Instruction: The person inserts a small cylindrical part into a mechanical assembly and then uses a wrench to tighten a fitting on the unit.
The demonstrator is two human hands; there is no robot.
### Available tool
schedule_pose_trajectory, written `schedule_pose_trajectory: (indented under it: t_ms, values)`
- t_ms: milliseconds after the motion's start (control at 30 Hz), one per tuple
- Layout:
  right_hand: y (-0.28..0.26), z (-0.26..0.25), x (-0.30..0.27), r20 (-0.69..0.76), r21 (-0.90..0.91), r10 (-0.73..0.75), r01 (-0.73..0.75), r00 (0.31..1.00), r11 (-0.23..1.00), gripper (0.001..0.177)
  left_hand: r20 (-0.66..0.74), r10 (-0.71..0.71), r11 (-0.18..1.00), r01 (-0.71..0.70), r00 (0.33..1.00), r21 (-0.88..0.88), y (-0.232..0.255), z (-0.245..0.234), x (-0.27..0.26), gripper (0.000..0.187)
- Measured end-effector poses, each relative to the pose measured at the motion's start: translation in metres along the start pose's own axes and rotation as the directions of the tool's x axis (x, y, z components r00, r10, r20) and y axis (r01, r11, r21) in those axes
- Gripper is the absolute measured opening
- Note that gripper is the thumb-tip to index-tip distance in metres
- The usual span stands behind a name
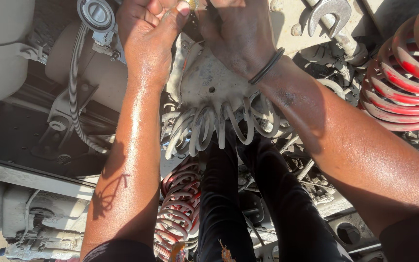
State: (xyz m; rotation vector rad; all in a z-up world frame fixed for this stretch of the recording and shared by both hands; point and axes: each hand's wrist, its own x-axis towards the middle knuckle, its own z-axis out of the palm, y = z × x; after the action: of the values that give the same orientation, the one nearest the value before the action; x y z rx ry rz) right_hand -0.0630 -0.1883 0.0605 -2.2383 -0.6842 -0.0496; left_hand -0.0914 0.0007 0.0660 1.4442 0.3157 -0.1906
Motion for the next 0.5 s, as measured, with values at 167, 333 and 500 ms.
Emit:
schedule_pose_trajectory:
  t_ms: [167,333,500]
  values:
    - [-0.0021,0.0,-0.0031,-0.001,0.052,0.032,-0.032,0.999,0.998,0.023,0.034,0.083,0.996,-0.081,0.996,-0.042,-0.0058,-0.0014,-0.0009,0.019]
    - [0.0005,-0.0002,-0.0034,0.024,0.092,0.035,-0.037,0.999,0.995,0.028,-0.005,0.083,0.996,-0.083,0.997,0.038,-0.0055,0.0005,-0.0037,0.015]
    - [0.0001,-0.0039,-0.0046,0.012,0.069,-0.011,0.01,1.0,0.998,0.029,-0.007,0.046,0.997,-0.046,0.999,0.058,-0.0057,-0.0019,-0.0052,0.013]
